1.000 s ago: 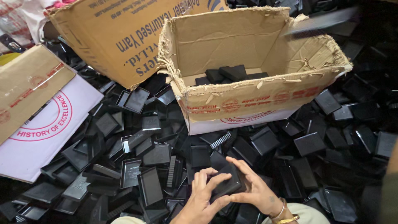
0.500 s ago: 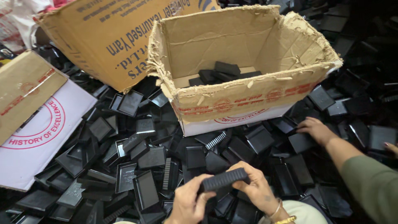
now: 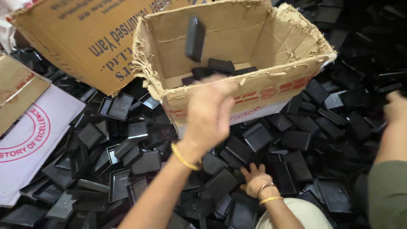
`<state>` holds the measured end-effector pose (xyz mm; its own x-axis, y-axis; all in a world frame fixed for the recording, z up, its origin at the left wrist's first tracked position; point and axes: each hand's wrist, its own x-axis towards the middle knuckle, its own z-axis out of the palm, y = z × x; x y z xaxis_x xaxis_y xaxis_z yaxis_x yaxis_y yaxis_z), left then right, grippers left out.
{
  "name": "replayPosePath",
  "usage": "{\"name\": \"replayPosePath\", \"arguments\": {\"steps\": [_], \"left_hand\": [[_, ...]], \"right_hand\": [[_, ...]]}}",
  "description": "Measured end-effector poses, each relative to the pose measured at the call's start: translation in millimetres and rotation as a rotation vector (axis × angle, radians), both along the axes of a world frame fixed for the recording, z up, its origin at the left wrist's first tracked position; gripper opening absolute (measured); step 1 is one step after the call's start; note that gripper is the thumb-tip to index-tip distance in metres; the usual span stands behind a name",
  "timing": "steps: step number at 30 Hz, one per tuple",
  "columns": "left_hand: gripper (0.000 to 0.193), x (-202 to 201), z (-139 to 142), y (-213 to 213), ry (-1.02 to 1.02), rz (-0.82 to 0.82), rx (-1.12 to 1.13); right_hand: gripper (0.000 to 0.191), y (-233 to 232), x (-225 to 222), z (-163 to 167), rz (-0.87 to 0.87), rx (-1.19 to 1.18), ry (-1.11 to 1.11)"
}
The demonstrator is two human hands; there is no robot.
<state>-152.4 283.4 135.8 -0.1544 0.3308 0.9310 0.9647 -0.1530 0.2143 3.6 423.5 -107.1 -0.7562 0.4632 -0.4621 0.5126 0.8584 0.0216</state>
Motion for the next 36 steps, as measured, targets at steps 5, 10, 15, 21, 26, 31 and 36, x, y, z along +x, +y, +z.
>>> {"name": "replayPosePath", "arguments": {"steps": [5, 10, 15, 21, 26, 31, 36], "left_hand": [[0.022, 22.9, -127.0, 70.6, -0.306, -0.256, -0.554], [0.026, 59.7, -182.0, 153.9, -0.284, -0.250, -1.018], [0.043, 96.4, -212.6, 203.9, -0.345, -0.237, -1.294], [0.065, 92.6, -222.3, 203.3, -0.564, -0.323, -1.482], [0.065, 86.7, -225.3, 176.5, -0.840, -0.795, -1.238], [0.059, 80.1, -252.2, 142.5, -0.786, -0.867, -1.540], [0.026, 65.1, -251.1, 91.8, -0.659, -0.553, -0.954]], "right_hand": [[0.074, -4.7, 4.9, 3.5, 0.104, -0.190, -0.075], [0.072, -19.6, 15.2, -0.8, 0.316, -0.467, -0.011], [0.071, -24.5, 15.3, -16.8, 0.315, -0.419, 0.038], [0.071, -26.1, 12.8, -24.1, 0.317, -0.414, 0.057], [0.071, -27.0, 6.9, -27.7, 0.310, -0.412, 0.059], [0.072, -26.6, 7.5, -29.0, 0.301, -0.419, 0.052], [0.074, -26.8, 14.7, -10.0, 0.254, -0.423, 0.079]]}}
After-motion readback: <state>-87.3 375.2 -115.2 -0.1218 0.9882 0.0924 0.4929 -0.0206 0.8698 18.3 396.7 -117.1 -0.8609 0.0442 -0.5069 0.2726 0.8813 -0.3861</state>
